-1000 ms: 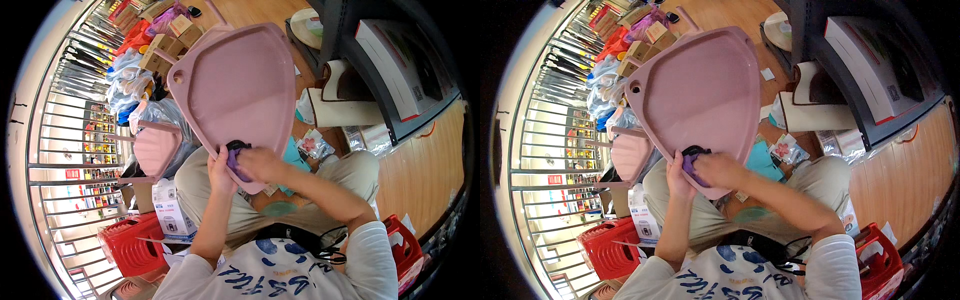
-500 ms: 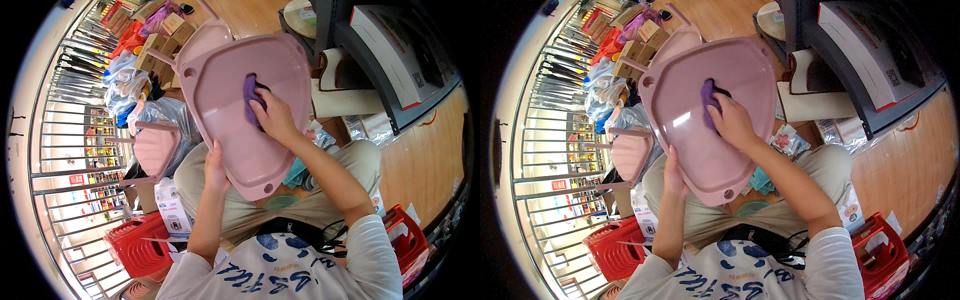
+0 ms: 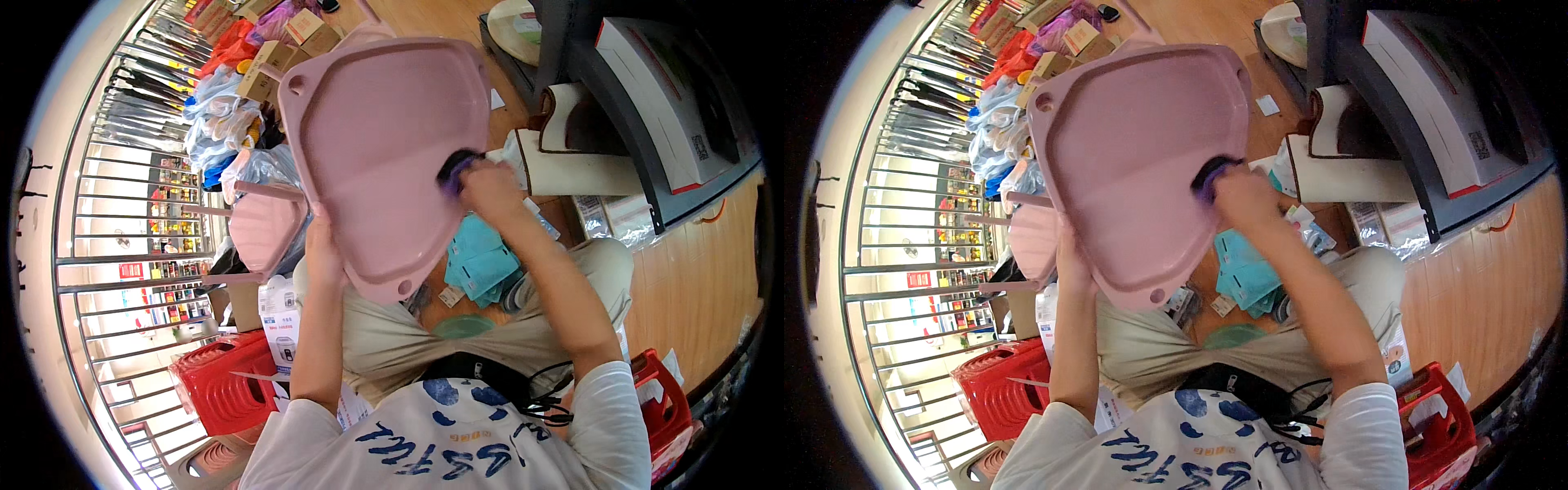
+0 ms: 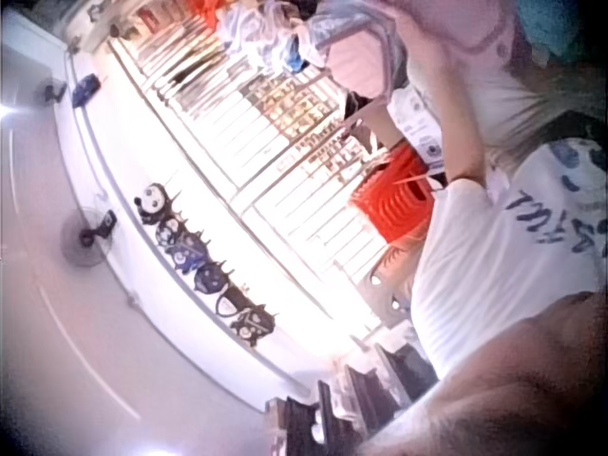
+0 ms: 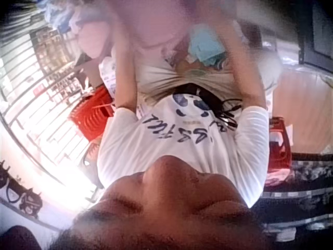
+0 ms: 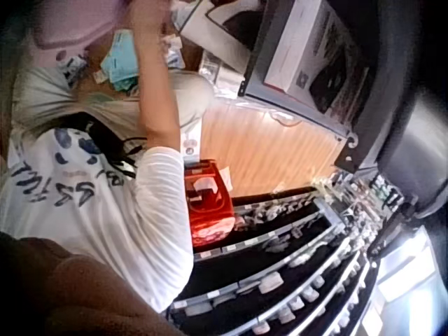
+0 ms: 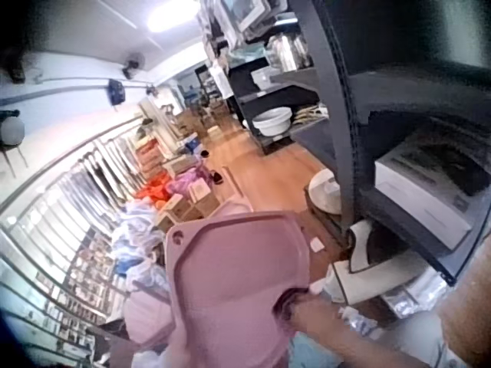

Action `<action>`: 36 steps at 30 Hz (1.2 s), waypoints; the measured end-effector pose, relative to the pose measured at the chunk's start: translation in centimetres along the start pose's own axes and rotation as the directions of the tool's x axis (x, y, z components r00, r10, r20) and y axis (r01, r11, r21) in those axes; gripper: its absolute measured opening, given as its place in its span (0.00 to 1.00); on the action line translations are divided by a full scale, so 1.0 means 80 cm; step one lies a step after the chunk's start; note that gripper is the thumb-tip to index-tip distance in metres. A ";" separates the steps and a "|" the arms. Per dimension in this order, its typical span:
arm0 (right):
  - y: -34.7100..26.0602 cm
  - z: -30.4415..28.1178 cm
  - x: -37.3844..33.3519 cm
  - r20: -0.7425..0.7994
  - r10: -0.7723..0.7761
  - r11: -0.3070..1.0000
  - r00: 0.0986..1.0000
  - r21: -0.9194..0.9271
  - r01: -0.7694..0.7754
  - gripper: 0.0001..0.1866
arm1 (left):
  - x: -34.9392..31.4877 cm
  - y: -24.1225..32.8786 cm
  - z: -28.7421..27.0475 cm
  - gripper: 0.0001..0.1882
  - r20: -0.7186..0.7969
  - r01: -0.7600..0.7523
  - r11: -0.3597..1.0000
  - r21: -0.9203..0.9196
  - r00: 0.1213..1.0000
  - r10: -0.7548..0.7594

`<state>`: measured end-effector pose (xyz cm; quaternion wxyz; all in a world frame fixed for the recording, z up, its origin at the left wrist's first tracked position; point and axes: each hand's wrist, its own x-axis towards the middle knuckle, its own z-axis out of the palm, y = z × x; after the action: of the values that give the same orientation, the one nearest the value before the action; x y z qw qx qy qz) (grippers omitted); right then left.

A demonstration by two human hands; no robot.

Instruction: The person wipes a pink plastic chair seat with a purple cloth, then inserts four pink cylindrical legs into the seat's holes. The person continues to wipe the chair and legs with the cloth.

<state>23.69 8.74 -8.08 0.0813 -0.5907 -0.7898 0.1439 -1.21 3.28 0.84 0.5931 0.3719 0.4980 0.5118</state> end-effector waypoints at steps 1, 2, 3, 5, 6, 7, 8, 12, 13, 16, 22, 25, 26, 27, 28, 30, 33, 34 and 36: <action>0.012 -0.018 0.001 -0.006 0.074 0.937 0.997 0.341 -0.067 0.13 | 0.000 0.003 -0.006 0.35 0.009 0.023 0.998 -0.058 1.000 -0.022; 0.022 -0.034 0.001 0.013 0.143 0.757 0.990 0.642 -0.118 0.12 | -0.002 0.007 -0.009 0.35 -0.014 0.020 0.997 -0.081 1.000 -0.021; 0.030 -0.046 0.001 0.052 0.200 0.490 0.978 0.859 -0.146 0.12 | -0.006 0.007 -0.009 0.35 -0.033 0.014 0.993 -0.113 0.999 -0.018; 0.033 -0.060 0.002 0.119 0.140 0.030 0.983 0.992 -0.125 0.15 | -0.010 0.008 -0.017 0.35 -0.041 -0.005 0.988 -0.154 0.999 -0.002; 0.035 -0.065 -0.001 0.147 0.104 -0.207 0.984 0.971 -0.123 0.16 | -0.010 0.004 -0.025 0.35 -0.029 -0.009 0.986 -0.169 1.000 0.005; 0.032 -0.068 -0.004 0.145 0.067 -0.335 0.987 0.935 -0.115 0.17 | -0.011 0.000 -0.030 0.35 -0.017 -0.014 0.983 -0.184 1.000 0.011; 0.028 -0.069 -0.007 0.138 0.030 -0.457 0.990 0.883 -0.109 0.18 | -0.013 -0.004 -0.032 0.35 0.014 -0.015 0.979 -0.203 1.000 0.018; 0.033 -0.059 -0.007 0.149 -0.028 -0.678 0.988 0.724 -0.128 0.19 | -0.022 0.006 -0.006 0.34 -0.105 -0.071 0.988 -0.138 0.993 0.057; 0.031 -0.061 -0.008 0.170 -0.026 -0.692 0.985 0.708 -0.141 0.19 | -0.023 0.006 -0.006 0.34 -0.103 -0.078 0.985 -0.154 0.993 0.062; 0.031 -0.067 -0.008 0.169 0.017 -0.742 0.985 0.662 -0.101 0.19 | -0.028 0.004 -0.016 0.34 -0.076 -0.056 0.977 -0.205 0.996 0.041; 0.049 -0.060 -0.002 0.072 0.063 -0.712 0.995 0.703 -0.006 0.18 | -0.031 0.008 -0.021 0.34 -0.081 -0.052 0.977 -0.205 0.996 0.036; 0.049 -0.076 -0.008 -0.023 0.163 -0.599 0.986 0.792 0.118 0.18 | -0.029 0.008 -0.030 0.34 -0.077 -0.059 0.972 -0.228 0.996 0.042; 0.056 -0.076 -0.006 0.019 0.161 -0.490 0.987 0.870 0.064 0.17 | -0.029 0.008 -0.032 0.34 -0.075 -0.059 0.968 -0.245 0.996 0.042; 0.056 -0.078 -0.007 -0.107 0.244 0.049 0.964 0.994 0.098 0.15 | -0.029 0.010 -0.029 0.34 -0.082 -0.063 0.970 -0.236 0.996 0.044; 0.056 -0.083 -0.010 -0.258 0.246 0.573 0.935 0.816 0.074 0.13 | -0.030 0.014 -0.024 0.34 -0.089 -0.066 0.972 -0.228 0.995 0.047; 0.054 -0.094 -0.020 -0.474 0.096 0.959 0.875 0.281 0.047 0.10 | -0.032 0.016 -0.023 0.34 -0.105 -0.072 0.975 -0.212 0.993 0.051; 0.061 -0.083 -0.014 -0.547 0.060 0.917 0.835 0.360 0.170 0.10 | -0.031 0.014 -0.022 0.34 -0.124 -0.072 0.981 -0.179 0.991 0.050; 0.064 -0.084 -0.015 -0.464 0.149 0.904 0.873 0.423 0.070 0.10 | -0.031 0.016 -0.020 0.34 -0.124 -0.067 0.985 -0.160 0.991 0.047; 0.063 -0.090 -0.015 -0.276 0.318 0.843 0.907 0.520 -0.137 0.10 | -0.030 0.014 -0.018 0.35 -0.125 -0.064 0.987 -0.151 0.991 0.045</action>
<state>30.79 9.85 -2.86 0.3500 -0.6576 -0.6226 0.2397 -2.86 1.09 2.10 0.5745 0.3066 0.4816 0.5865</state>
